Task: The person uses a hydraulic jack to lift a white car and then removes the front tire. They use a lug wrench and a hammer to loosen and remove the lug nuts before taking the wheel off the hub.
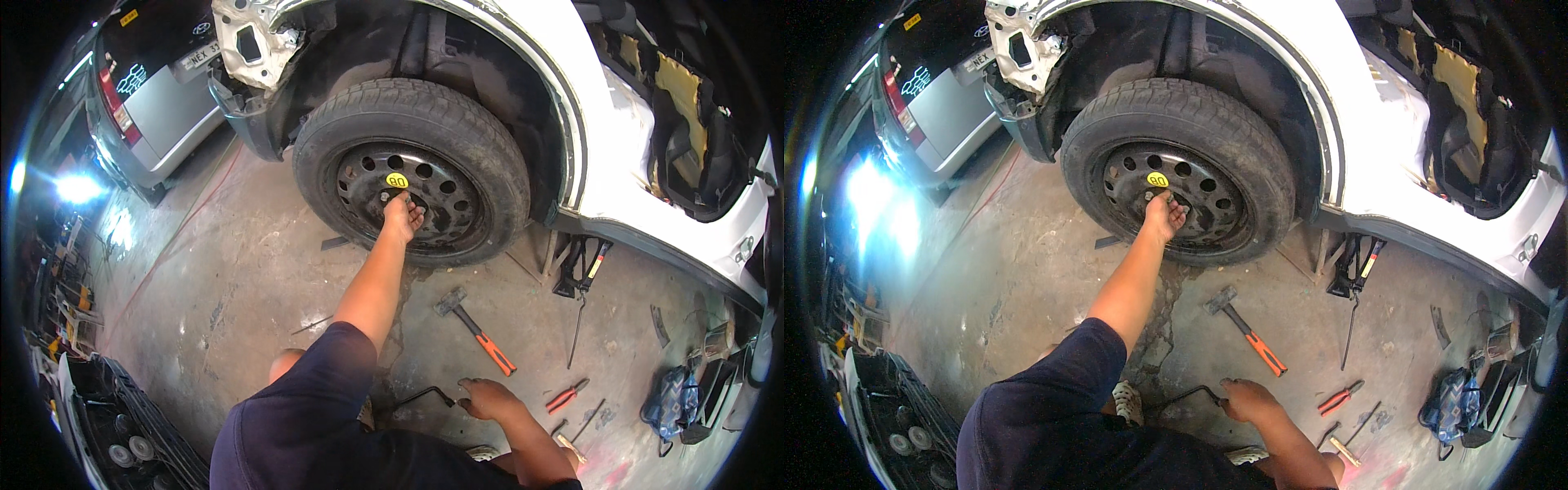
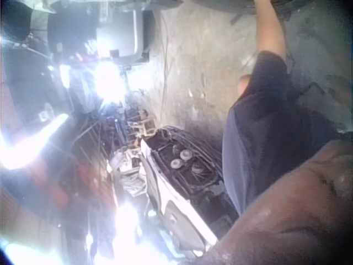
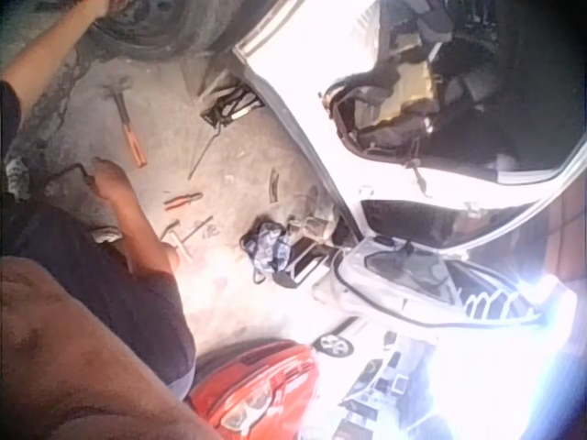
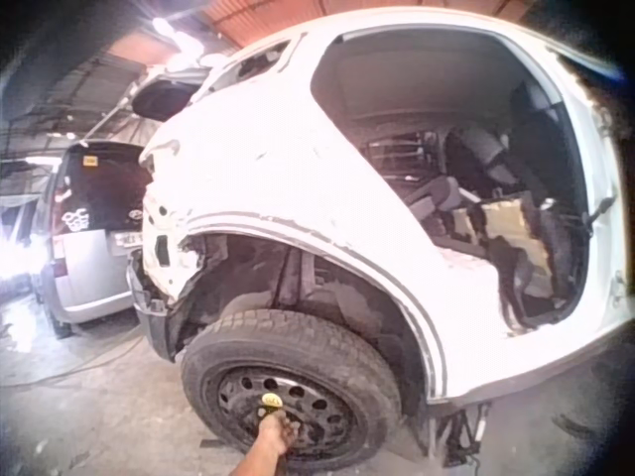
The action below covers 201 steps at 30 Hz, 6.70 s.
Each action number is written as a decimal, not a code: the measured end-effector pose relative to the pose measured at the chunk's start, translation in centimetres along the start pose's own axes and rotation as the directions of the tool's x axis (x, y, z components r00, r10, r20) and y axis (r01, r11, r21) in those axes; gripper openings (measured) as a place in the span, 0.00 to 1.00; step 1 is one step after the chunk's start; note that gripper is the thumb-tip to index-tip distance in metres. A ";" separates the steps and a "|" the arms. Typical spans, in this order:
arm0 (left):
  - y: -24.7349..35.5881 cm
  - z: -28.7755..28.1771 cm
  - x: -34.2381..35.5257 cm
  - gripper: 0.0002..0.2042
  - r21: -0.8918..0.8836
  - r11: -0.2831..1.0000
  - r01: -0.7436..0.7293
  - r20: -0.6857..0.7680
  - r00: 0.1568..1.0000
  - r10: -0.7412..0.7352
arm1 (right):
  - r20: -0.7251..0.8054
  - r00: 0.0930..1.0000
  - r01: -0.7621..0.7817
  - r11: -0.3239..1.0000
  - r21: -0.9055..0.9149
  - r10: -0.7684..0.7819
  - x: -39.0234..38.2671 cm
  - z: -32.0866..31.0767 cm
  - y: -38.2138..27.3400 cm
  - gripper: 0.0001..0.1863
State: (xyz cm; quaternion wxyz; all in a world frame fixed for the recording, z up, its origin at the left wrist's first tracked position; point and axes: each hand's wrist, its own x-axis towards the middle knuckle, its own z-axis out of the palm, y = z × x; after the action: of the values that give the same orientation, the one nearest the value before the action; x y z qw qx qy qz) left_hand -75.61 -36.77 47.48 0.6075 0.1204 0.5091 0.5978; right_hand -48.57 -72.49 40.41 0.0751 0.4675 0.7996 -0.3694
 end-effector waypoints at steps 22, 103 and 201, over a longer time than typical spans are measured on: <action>0.2 -0.7 1.4 0.20 0.036 0.998 0.055 0.057 0.997 -0.057 | -0.009 1.000 0.002 1.000 0.009 -0.002 1.4 -0.3 -0.1 0.28; -0.5 -0.5 1.5 0.24 -0.079 0.993 0.087 0.117 0.990 -0.077 | -0.001 1.000 0.009 1.000 -0.018 -0.009 2.6 -0.4 0.0 0.29; 8.9 -29.7 34.4 0.22 -0.187 0.974 0.125 0.045 0.992 -0.119 | -0.179 0.718 0.456 -0.260 0.851 0.673 72.4 -12.1 -20.4 0.19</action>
State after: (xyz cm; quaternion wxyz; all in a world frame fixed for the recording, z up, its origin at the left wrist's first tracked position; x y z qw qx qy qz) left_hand -111.68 -19.03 24.46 0.6603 0.0406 0.4459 0.6030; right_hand -102.19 -20.26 26.00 -0.5768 0.5097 0.0776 -0.6336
